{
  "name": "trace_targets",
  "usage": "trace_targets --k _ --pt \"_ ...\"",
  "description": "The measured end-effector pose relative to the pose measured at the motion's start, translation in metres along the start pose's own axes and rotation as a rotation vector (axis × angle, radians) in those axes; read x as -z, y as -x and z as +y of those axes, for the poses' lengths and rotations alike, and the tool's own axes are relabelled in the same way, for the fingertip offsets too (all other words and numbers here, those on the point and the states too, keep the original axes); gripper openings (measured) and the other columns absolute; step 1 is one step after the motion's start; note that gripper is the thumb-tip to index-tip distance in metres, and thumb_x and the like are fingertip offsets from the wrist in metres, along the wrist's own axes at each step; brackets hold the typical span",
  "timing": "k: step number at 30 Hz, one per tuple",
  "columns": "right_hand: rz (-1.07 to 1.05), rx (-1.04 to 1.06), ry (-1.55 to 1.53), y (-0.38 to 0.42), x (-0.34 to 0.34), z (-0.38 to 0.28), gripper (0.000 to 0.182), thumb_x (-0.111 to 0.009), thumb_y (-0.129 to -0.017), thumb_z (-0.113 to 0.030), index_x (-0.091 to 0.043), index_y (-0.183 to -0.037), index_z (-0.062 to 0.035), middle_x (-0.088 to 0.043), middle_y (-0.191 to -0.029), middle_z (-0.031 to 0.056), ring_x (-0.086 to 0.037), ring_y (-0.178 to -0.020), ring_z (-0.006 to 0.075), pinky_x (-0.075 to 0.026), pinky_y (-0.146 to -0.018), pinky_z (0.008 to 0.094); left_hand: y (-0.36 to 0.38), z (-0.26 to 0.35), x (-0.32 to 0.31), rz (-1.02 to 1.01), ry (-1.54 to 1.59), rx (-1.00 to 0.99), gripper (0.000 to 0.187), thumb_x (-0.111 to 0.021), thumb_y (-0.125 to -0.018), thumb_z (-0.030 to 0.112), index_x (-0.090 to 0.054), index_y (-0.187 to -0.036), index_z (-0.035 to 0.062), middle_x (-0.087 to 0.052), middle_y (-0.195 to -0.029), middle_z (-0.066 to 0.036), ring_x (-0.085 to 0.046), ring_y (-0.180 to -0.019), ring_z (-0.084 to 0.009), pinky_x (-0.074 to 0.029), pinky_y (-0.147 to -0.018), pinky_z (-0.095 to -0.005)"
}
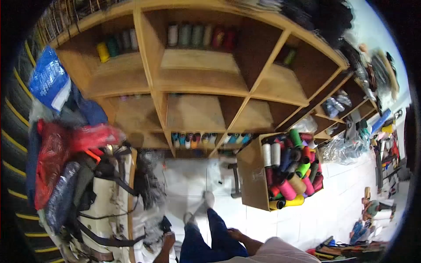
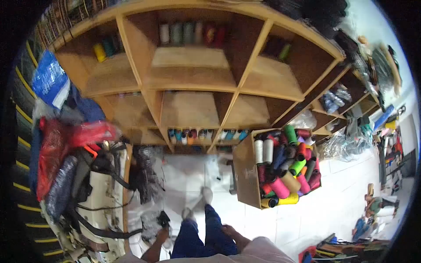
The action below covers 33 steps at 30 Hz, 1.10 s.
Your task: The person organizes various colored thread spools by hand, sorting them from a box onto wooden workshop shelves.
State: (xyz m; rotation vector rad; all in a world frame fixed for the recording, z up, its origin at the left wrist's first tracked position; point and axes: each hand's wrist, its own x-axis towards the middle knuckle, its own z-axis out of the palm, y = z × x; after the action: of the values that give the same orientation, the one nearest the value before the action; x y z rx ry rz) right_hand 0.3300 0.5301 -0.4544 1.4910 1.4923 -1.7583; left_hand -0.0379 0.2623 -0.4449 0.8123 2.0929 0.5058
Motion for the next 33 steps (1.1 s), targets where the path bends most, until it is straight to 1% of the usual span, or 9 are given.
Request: trace_targets --k 2,4,8,18,20,23,26,28,33 --pt "-0.024 -0.172 -0.465 0.054 0.020 0.001 0.036 -0.055 -0.096 -0.029 -0.062 -0.128 -0.0148 -0.067 -0.120 0.0058 -0.063 -0.106 0.0250 -0.048 -0.096 0.0349 0.035 0.011 0.022 -0.178 -0.040 0.221 0.026 -0.056 -0.090 0.023 -0.063 -0.091 -0.0014 -0.061 -0.078 -0.018 -0.061 -0.070 -0.0362 -0.047 -0.067 -0.0492" --pt "-0.127 0.266 0.689 0.073 0.038 0.032 0.037 -0.057 -0.093 -0.038 -0.067 -0.120 -0.0145 -0.067 -0.119 0.0079 -0.064 -0.107 0.0217 -0.049 -0.094 0.0332 0.056 0.021 0.037 -0.266 -0.095 0.308 0.028 -0.055 -0.090 0.026 -0.064 -0.091 -0.0009 -0.063 -0.078 -0.017 -0.062 -0.071 -0.0354 -0.048 -0.069 -0.0479" --pt "0.118 -0.185 0.095 0.148 0.029 0.029 0.044 -0.057 -0.091 -0.050 -0.075 -0.099 -0.0110 -0.072 -0.100 0.0140 -0.069 -0.094 0.0229 -0.053 -0.082 0.0349 0.044 0.039 0.059 -0.323 -0.156 0.342 0.032 -0.055 -0.091 0.031 -0.066 -0.092 0.0003 -0.065 -0.080 -0.015 -0.064 -0.073 -0.0338 -0.050 -0.071 -0.0455" --pt "0.667 -0.029 -0.026 0.208 -0.019 -0.055 0.053 -0.053 -0.091 -0.058 -0.076 -0.087 -0.0103 -0.072 -0.081 0.0149 -0.070 -0.082 0.0283 -0.053 -0.076 0.0393 -0.036 0.165 0.126 -0.076 0.202 0.064 0.052 -0.062 -0.088 0.053 -0.070 -0.079 0.0028 -0.066 -0.067 -0.010 -0.066 -0.069 -0.0258 -0.052 -0.070 -0.0361" --pt "0.554 -0.089 0.203 0.237 0.008 -0.094 0.058 -0.047 -0.092 -0.061 -0.077 -0.087 -0.0120 -0.071 -0.079 0.0183 -0.069 -0.083 0.0350 -0.052 -0.081 0.0422 -0.042 0.187 0.134 -0.511 0.609 0.217 0.058 -0.061 -0.088 0.060 -0.067 -0.069 0.0057 -0.063 -0.058 -0.006 -0.065 -0.064 -0.0187 -0.048 -0.063 -0.0300" --pt "0.397 0.072 0.255 0.274 0.042 -0.123 0.056 -0.048 -0.090 -0.066 -0.078 -0.091 -0.0191 -0.071 -0.094 0.0190 -0.067 -0.097 0.0328 -0.049 -0.093 0.0392 -0.006 0.242 0.165 -0.863 0.453 -0.182 0.063 -0.057 -0.088 0.065 -0.066 -0.067 0.0065 -0.065 -0.065 -0.006 -0.063 -0.067 -0.0134 -0.048 -0.065 -0.0274" --pt "0.071 0.227 0.725 0.241 0.096 -0.110 0.046 -0.045 -0.095 -0.058 -0.078 -0.092 -0.0263 -0.072 -0.104 0.0135 -0.064 -0.105 0.0328 -0.049 -0.094 0.0421 -0.035 0.228 0.154 -0.829 -0.090 -0.269 0.066 -0.053 -0.088 0.068 -0.068 -0.072 0.0064 -0.067 -0.071 -0.006 -0.064 -0.072 -0.0173 -0.049 -0.069 -0.0311" --pt "-0.328 0.711 0.813 0.213 0.138 -0.118 0.043 -0.044 -0.098 -0.042 -0.078 -0.081 -0.0209 -0.074 -0.092 -0.0004 -0.066 -0.099 0.0219 -0.050 -0.088 0.0374 -0.040 0.206 0.148 -0.369 -0.457 -0.349 0.062 -0.054 -0.087 0.067 -0.073 -0.082 0.0083 -0.069 -0.076 -0.007 -0.066 -0.077 -0.0226 -0.050 -0.073 -0.0362" --pt "-0.269 0.388 1.153 0.174 0.156 -0.218 0.070 -0.035 -0.098 -0.060 -0.075 -0.070 -0.0106 -0.072 -0.070 0.0043 -0.069 -0.079 0.0210 -0.052 -0.086 0.0346 0.003 0.155 0.102 -0.535 -0.202 0.144 0.045 -0.060 -0.086 0.053 -0.073 -0.096 0.0110 -0.070 -0.080 -0.014 -0.067 -0.077 -0.0303 -0.052 -0.070 -0.0406"
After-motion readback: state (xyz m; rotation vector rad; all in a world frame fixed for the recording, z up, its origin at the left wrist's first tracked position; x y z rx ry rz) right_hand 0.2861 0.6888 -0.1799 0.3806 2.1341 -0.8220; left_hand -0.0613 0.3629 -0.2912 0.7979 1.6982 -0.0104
